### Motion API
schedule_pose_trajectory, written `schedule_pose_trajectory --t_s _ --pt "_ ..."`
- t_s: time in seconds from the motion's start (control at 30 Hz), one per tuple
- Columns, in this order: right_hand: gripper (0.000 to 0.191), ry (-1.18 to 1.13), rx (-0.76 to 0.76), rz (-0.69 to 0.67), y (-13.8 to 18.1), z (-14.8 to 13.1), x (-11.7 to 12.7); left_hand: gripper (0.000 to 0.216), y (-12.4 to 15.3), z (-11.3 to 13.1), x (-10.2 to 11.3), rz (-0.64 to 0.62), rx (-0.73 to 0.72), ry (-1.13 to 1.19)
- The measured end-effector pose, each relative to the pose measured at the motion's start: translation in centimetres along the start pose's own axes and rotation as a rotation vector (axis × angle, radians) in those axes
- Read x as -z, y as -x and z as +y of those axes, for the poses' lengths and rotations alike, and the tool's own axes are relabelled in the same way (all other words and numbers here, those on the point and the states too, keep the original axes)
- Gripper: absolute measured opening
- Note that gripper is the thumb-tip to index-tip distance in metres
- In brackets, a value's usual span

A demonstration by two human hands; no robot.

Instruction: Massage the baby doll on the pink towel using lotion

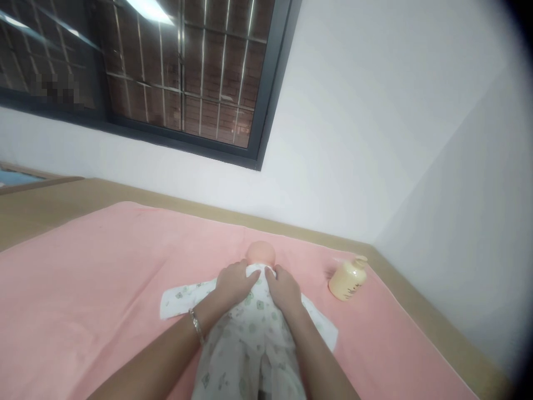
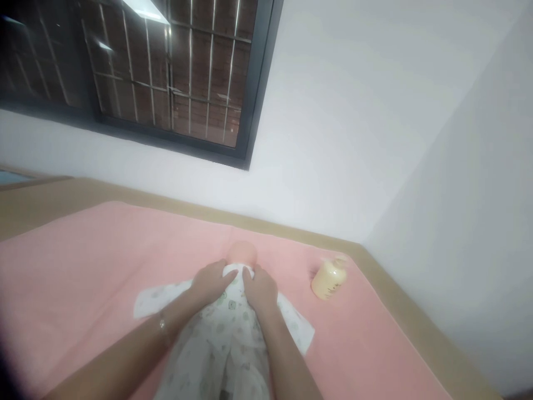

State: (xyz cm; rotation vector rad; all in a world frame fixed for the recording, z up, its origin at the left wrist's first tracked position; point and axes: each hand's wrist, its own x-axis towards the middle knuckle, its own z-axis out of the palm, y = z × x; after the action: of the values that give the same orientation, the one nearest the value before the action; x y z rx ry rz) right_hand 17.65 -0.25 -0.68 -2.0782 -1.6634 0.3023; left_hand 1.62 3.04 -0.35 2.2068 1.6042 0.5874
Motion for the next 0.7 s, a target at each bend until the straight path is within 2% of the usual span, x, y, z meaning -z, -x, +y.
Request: schedule_pose_trajectory --t_s 0.33,0.47,0.53,0.6,0.7 --pt "0.046 0.004 0.002 0.010 0.0 0.1 -0.1 0.044 0.3 0.4 0.4 -0.005 -0.007 -0.020" --pt "0.044 -0.026 0.057 -0.010 -0.1 0.4 0.2 0.044 0.8 1.6 1.2 0.006 -0.062 -0.162" --pt "0.044 -0.034 0.129 -0.024 -0.2 0.6 0.7 0.038 1.7 2.5 1.3 0.031 -0.159 -0.219" --pt "0.040 -0.013 0.154 -0.027 -0.1 1.0 1.6 0.031 3.2 3.3 0.9 0.028 -0.328 -0.174" --pt "0.031 0.017 0.068 0.030 0.1 1.2 3.6 0.027 5.6 4.0 -0.6 -0.069 -0.547 -0.045"
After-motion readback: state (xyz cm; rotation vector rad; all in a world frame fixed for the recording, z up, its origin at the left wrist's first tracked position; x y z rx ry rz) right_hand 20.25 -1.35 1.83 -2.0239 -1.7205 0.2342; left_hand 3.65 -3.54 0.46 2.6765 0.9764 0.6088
